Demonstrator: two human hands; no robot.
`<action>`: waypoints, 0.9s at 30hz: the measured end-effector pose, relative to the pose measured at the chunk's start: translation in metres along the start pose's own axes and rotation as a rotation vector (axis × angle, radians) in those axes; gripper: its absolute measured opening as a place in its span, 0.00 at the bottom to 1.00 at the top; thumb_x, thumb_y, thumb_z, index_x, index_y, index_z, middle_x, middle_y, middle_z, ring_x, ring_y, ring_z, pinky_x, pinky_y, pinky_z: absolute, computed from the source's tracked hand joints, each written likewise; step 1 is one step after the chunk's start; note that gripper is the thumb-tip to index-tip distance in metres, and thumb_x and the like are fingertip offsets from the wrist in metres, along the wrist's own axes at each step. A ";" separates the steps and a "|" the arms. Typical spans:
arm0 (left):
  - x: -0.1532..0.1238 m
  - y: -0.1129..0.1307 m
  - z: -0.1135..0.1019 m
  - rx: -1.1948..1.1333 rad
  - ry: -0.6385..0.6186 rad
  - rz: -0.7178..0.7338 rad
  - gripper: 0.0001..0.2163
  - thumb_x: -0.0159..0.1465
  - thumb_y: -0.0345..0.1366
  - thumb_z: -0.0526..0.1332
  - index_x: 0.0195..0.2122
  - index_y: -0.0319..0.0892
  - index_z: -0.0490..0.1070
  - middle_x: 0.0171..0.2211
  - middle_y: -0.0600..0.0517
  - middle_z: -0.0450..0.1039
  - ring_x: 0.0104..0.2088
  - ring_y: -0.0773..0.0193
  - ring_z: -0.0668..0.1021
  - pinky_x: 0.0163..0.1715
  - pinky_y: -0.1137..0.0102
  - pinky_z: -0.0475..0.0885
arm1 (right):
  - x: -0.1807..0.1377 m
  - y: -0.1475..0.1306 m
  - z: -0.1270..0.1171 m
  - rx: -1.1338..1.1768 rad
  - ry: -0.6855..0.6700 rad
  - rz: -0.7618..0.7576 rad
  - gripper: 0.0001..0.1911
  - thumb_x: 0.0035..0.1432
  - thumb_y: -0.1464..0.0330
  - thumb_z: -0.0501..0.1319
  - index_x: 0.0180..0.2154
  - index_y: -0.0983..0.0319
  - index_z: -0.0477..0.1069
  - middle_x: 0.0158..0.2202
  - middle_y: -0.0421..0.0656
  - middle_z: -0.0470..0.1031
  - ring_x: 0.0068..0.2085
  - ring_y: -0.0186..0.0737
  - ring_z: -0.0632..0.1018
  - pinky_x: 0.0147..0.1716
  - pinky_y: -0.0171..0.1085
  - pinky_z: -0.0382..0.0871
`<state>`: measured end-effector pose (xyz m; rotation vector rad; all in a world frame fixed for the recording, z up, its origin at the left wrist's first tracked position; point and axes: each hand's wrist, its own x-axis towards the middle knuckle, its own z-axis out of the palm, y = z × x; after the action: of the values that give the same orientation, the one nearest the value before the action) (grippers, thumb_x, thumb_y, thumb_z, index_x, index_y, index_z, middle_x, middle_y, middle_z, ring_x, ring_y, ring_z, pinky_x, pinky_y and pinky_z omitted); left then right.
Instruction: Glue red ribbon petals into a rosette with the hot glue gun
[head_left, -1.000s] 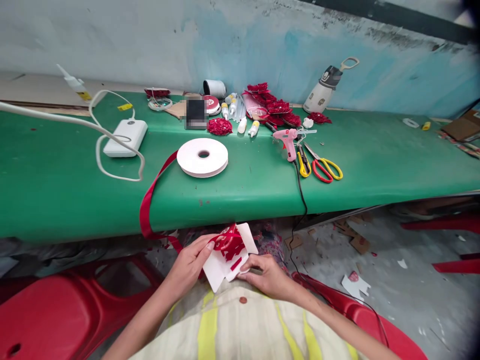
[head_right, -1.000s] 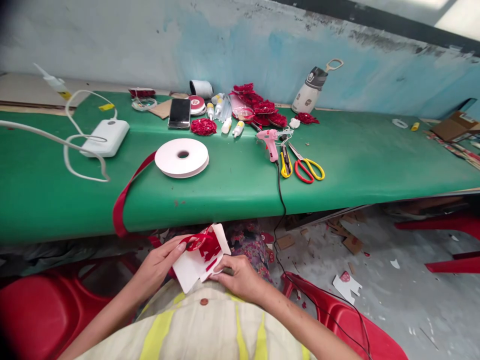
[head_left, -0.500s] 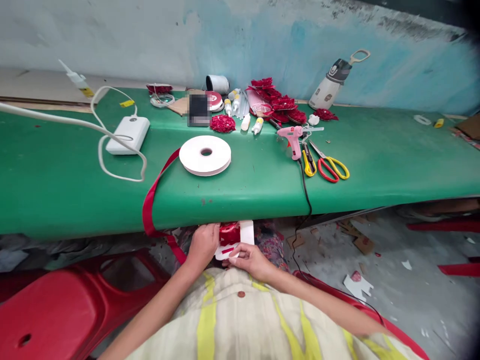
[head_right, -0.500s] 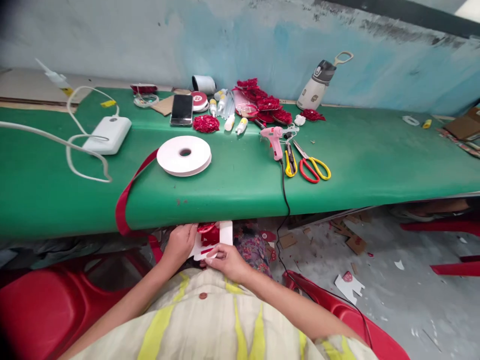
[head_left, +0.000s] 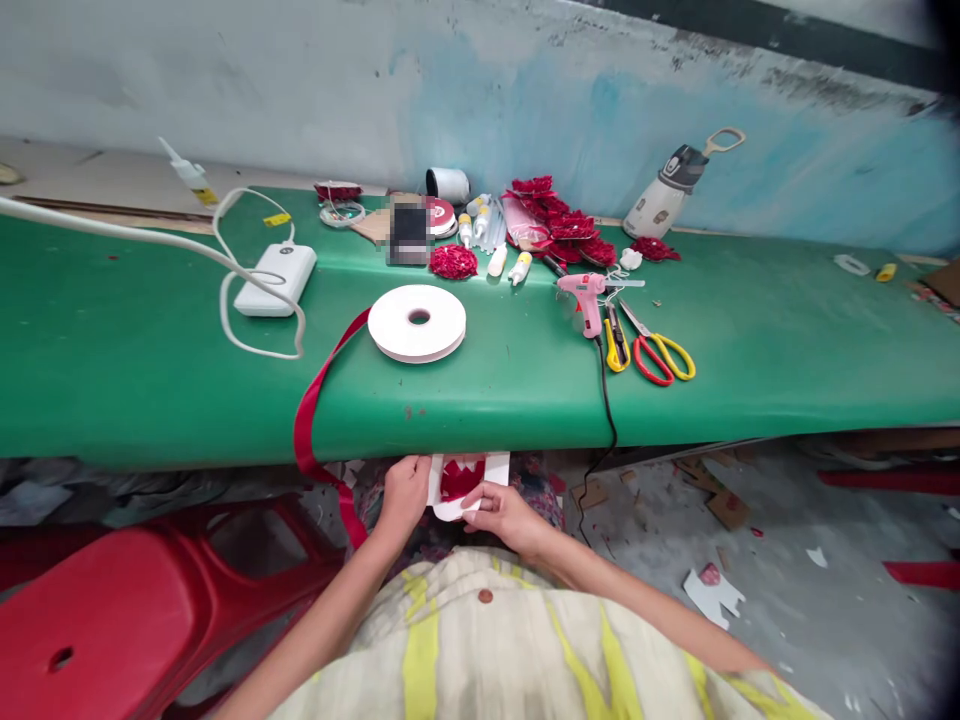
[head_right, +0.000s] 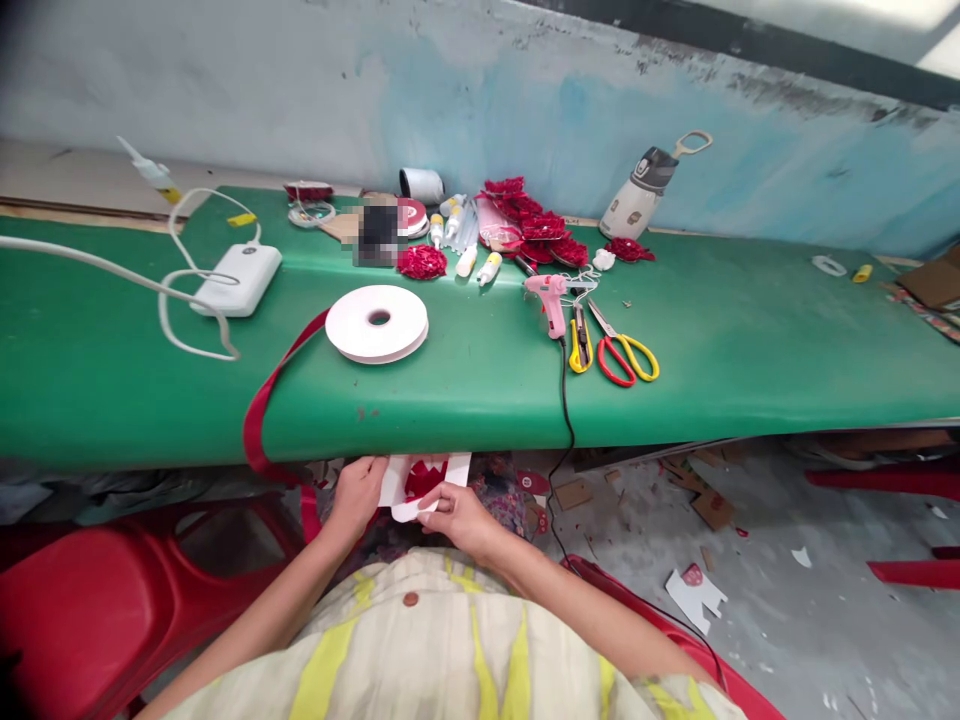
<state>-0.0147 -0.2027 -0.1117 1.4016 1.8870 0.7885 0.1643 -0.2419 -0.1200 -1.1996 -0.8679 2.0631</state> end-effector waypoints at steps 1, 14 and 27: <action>-0.001 0.000 0.001 0.002 0.015 -0.006 0.19 0.61 0.45 0.47 0.18 0.41 0.63 0.17 0.52 0.67 0.22 0.65 0.67 0.24 0.72 0.61 | 0.002 -0.001 0.000 -0.021 0.009 -0.001 0.23 0.37 0.56 0.74 0.30 0.63 0.70 0.28 0.41 0.78 0.33 0.39 0.79 0.38 0.40 0.70; 0.012 -0.030 -0.023 0.137 -0.009 0.158 0.16 0.61 0.35 0.50 0.17 0.41 0.65 0.20 0.46 0.71 0.23 0.64 0.70 0.29 0.69 0.60 | -0.010 0.016 0.045 0.041 0.176 0.005 0.23 0.35 0.57 0.74 0.29 0.63 0.69 0.26 0.43 0.79 0.32 0.43 0.82 0.31 0.36 0.70; -0.022 -0.014 -0.001 0.117 0.082 0.153 0.17 0.65 0.38 0.49 0.28 0.39 0.73 0.21 0.50 0.71 0.22 0.67 0.67 0.26 0.73 0.57 | -0.037 0.011 0.007 0.102 0.191 0.042 0.14 0.40 0.67 0.69 0.30 0.65 0.70 0.24 0.46 0.80 0.27 0.40 0.82 0.27 0.32 0.70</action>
<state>-0.0188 -0.2275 -0.1191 1.6240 1.9316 0.8316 0.1715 -0.2779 -0.1067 -1.3429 -0.6453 1.9623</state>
